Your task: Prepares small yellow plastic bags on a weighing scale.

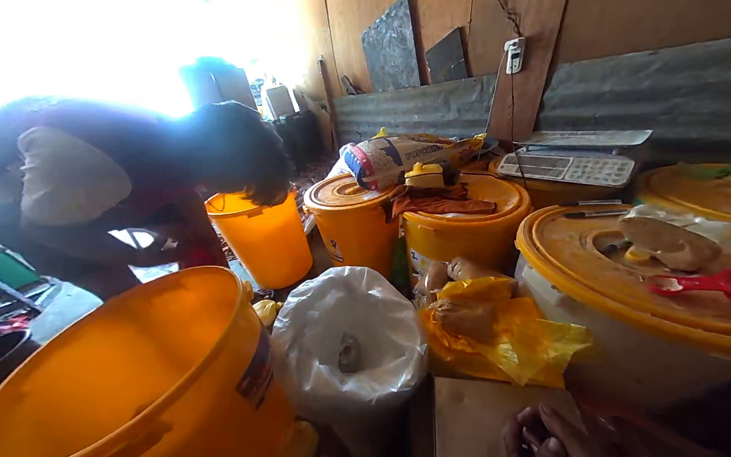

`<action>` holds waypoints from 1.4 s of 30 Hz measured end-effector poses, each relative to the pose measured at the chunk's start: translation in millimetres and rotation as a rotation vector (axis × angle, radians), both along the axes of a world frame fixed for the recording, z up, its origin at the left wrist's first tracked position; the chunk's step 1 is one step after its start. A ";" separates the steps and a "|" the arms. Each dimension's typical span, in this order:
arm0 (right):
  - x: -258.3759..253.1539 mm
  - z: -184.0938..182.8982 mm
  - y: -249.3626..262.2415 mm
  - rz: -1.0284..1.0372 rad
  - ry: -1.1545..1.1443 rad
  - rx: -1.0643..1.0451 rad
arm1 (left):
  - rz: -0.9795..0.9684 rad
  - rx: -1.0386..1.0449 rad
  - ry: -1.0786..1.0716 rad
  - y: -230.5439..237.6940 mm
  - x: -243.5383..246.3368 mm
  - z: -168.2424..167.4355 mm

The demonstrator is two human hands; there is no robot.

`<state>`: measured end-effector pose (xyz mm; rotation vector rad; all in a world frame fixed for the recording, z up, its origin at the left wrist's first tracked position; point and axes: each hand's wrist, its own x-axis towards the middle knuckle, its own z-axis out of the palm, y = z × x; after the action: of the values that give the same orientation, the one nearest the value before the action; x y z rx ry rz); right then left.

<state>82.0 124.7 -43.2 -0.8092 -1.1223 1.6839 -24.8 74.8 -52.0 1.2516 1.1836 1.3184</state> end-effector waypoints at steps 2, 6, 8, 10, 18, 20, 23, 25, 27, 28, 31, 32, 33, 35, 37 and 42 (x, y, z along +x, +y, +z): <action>1.8 0.7 -1.1 -0.025 -0.042 0.028 | 0.025 0.001 0.030 -2.1 1.7 0.2; 9.8 2.4 4.5 -0.143 -0.111 0.177 | 0.001 -0.010 0.118 -0.4 -3.0 8.5; 11.7 9.2 9.5 -0.207 -0.101 0.197 | 0.028 -0.007 0.197 0.6 -11.2 17.8; 16.7 16.0 13.7 -0.218 -0.060 0.173 | 0.072 0.051 0.259 5.3 -20.9 22.4; 18.9 21.7 15.1 -0.119 -0.072 0.148 | 0.335 0.214 0.344 24.8 -70.0 37.3; 18.5 18.4 14.7 -0.106 -0.119 0.202 | 0.333 0.219 0.361 25.3 -76.8 42.4; 19.4 14.6 18.5 -0.142 -0.207 0.315 | 0.345 0.180 0.377 26.2 -78.4 48.9; 23.6 15.0 26.5 -0.169 -0.313 0.376 | 0.342 0.153 0.413 30.9 -78.4 50.8; 28.7 20.6 47.5 -0.143 -0.491 0.402 | 0.290 0.122 0.491 43.6 -81.1 51.8; 32.3 27.3 62.4 -0.090 -0.623 0.397 | 0.247 0.097 0.542 50.2 -81.8 52.9; 38.1 44.6 102.3 0.066 -1.036 0.366 | 0.149 0.019 0.674 62.0 -82.2 53.3; 38.0 44.9 112.4 0.082 -1.133 0.362 | 0.140 0.016 0.698 64.2 -83.5 50.3; 37.2 42.1 120.7 0.079 -1.189 0.352 | 0.148 0.021 0.703 65.1 -85.6 44.9; 34.4 27.8 132.4 0.018 -1.230 0.315 | 0.193 0.041 0.659 63.5 -90.8 28.9; 30.1 9.6 143.1 -0.092 -1.266 0.293 | 0.245 0.029 0.606 63.1 -92.4 20.8; 14.5 -24.1 163.5 -0.158 -1.474 0.352 | 0.241 0.012 0.650 62.0 -92.4 30.5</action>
<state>96.5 288.2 -67.3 -1.8998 -2.1047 0.4941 -117.1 136.9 -21.5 1.6512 1.8252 1.1097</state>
